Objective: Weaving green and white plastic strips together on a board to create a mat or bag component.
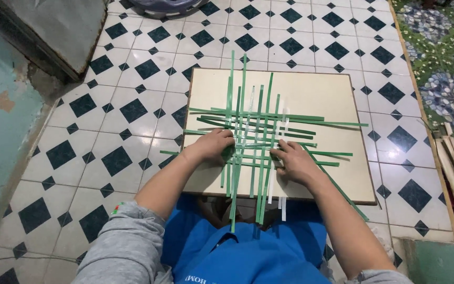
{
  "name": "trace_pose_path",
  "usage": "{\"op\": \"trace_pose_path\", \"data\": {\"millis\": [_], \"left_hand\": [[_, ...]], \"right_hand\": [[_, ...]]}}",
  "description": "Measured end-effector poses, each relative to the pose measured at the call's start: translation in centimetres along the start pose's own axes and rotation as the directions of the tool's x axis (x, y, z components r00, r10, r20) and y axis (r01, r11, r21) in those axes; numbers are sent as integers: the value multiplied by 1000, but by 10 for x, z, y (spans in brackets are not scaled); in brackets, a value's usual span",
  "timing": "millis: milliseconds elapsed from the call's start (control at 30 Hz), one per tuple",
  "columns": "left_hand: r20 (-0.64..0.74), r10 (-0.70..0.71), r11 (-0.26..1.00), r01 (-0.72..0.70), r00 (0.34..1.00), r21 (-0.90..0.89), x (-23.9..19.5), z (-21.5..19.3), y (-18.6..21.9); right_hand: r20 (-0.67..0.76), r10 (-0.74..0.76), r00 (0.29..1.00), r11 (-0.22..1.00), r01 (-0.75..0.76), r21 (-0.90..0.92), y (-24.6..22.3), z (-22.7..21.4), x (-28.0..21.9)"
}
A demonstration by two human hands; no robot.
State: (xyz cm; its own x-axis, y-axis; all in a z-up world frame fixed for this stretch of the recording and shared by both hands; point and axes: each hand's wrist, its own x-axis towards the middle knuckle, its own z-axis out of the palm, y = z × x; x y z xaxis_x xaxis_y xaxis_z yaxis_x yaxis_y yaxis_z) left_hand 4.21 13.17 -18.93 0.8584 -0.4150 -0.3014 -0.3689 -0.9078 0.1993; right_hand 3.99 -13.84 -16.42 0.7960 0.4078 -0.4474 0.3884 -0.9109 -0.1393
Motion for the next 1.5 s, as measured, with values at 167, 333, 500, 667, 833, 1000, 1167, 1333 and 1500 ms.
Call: {"op": "trace_pose_path", "data": {"millis": [167,333,500,667,833,1000,1167,1333,1500], "left_hand": [[44,8,998,-6,999,-55,-7,-7,6],[62,44,999,-43,997,-7,2,-7,29],[107,14,999,-18,994,40,-2,-20,45],[54,16,1000,-15,998,-22,0,-9,33],[19,11,999,-11,1000,-31,5,2,33],[-13,-2,1000,2,1000,-20,0,-2,39],[-12,5,999,-5,1000,-37,10,0,34],[-161,-15,1000,18,987,18,61,-6,7],[-87,-128,991,132,988,38,75,-43,27]], "right_hand": [[6,5,1000,1000,-5,4,0,1,0],[-3,13,1000,1000,-13,-8,-2,0,-1],[-19,14,1000,1000,-14,3,-1,2,-1],[-16,5,1000,1000,-5,17,-2,-1,0],[-16,7,1000,1000,-6,17,-5,-7,-6],[-14,14,1000,1000,-14,11,-4,-3,-3],[-20,11,1000,1000,-11,-9,-7,-5,-6],[-11,-7,1000,998,6,-57,-7,-5,-6],[-13,3,1000,999,-4,-49,-4,-1,-4]]}}
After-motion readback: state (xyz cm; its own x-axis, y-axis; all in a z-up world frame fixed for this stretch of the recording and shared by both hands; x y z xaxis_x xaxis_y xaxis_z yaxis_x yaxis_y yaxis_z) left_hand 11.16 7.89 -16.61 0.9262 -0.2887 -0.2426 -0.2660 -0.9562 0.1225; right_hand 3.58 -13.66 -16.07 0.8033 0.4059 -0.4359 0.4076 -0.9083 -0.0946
